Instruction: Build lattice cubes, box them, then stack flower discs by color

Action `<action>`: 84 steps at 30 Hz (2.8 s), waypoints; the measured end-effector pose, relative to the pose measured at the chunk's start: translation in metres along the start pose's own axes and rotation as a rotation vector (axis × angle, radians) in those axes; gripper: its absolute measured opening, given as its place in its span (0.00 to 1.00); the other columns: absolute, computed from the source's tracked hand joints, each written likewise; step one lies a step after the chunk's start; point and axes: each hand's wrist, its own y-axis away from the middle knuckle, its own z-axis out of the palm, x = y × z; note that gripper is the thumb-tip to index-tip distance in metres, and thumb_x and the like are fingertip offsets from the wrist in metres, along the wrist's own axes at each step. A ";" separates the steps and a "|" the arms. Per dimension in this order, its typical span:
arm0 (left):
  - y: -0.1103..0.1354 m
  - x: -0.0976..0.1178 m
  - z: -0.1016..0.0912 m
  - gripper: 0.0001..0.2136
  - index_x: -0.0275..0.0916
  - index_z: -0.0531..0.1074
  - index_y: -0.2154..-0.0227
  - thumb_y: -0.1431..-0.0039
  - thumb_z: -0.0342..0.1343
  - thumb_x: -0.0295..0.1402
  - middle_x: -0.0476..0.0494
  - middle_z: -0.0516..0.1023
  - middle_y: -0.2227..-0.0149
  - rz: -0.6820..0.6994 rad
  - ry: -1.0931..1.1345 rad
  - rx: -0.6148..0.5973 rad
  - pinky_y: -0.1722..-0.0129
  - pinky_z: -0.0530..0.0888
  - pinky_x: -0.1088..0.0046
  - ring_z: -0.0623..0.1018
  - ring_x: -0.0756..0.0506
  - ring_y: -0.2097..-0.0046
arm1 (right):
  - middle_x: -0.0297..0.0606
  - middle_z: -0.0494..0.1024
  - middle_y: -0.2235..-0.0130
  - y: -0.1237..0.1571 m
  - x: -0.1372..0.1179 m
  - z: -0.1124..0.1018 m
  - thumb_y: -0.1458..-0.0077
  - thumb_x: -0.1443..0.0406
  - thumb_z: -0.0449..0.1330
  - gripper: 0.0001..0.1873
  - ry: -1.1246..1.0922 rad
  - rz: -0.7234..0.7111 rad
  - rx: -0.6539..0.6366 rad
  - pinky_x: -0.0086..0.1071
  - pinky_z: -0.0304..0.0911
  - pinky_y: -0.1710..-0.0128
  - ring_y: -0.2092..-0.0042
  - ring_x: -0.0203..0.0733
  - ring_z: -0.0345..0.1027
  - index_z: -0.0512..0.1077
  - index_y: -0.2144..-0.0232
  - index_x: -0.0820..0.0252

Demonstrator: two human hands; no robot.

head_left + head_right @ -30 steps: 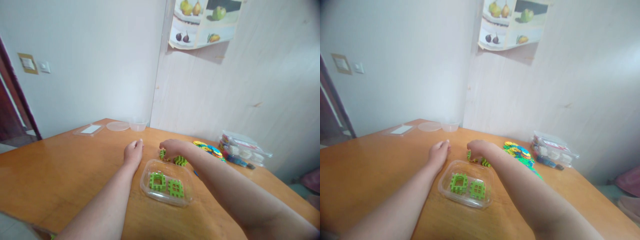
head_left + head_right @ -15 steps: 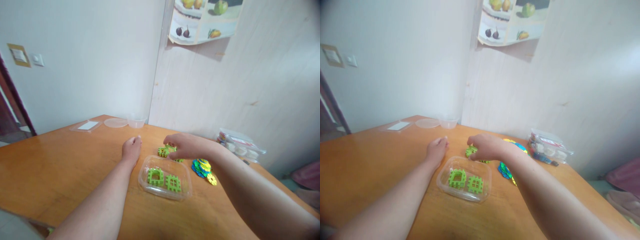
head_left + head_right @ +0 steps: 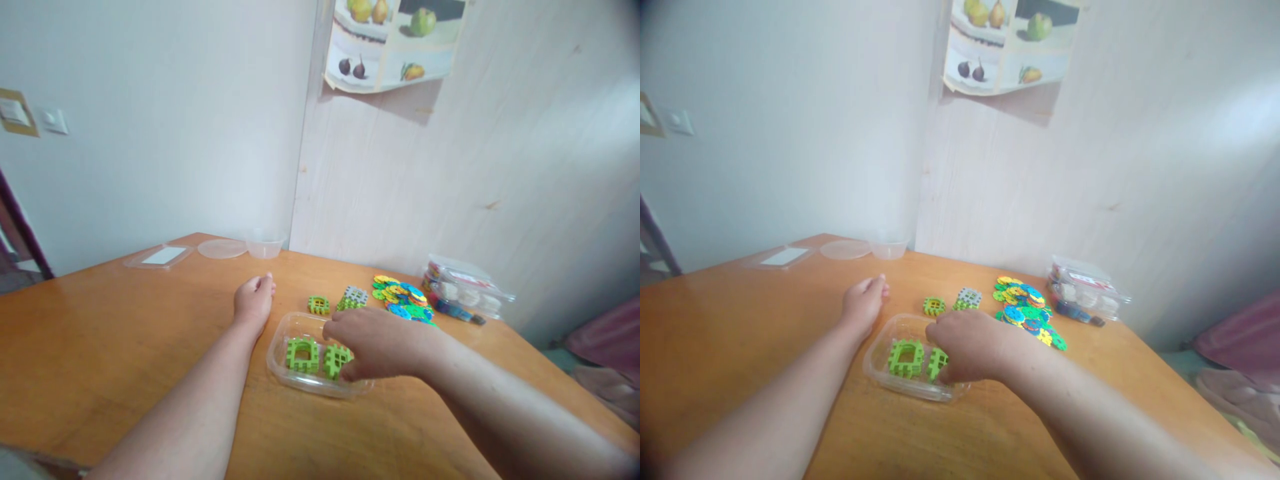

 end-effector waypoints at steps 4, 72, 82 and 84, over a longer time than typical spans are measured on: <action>0.004 0.005 -0.001 0.19 0.38 0.74 0.75 0.44 0.50 0.49 0.42 0.79 0.75 -0.008 0.011 0.004 0.74 0.66 0.72 0.76 0.45 0.72 | 0.43 0.79 0.54 -0.002 0.006 -0.009 0.47 0.56 0.62 0.20 0.004 0.040 0.063 0.38 0.64 0.58 0.53 0.51 0.73 0.74 0.53 0.56; -0.002 -0.007 -0.001 0.21 0.40 0.74 0.76 0.41 0.47 0.51 0.42 0.80 0.73 0.034 -0.059 -0.032 0.72 0.66 0.71 0.76 0.44 0.70 | 0.49 0.78 0.49 -0.124 0.055 -0.007 0.55 0.61 0.68 0.27 0.040 0.186 -0.040 0.38 0.67 0.54 0.49 0.53 0.73 0.76 0.51 0.60; 0.003 0.002 -0.001 0.20 0.39 0.73 0.77 0.42 0.49 0.49 0.44 0.78 0.76 0.029 -0.016 -0.010 0.74 0.65 0.71 0.75 0.45 0.72 | 0.43 0.76 0.51 -0.009 0.017 -0.031 0.47 0.51 0.62 0.24 -0.079 0.044 0.120 0.38 0.63 0.56 0.52 0.50 0.70 0.72 0.51 0.56; 0.001 0.000 0.000 0.19 0.39 0.72 0.77 0.43 0.50 0.49 0.43 0.78 0.76 0.020 -0.006 -0.007 0.73 0.65 0.71 0.76 0.44 0.72 | 0.43 0.76 0.52 0.000 0.010 -0.022 0.48 0.51 0.63 0.24 -0.059 0.022 0.106 0.39 0.63 0.56 0.52 0.51 0.70 0.73 0.53 0.56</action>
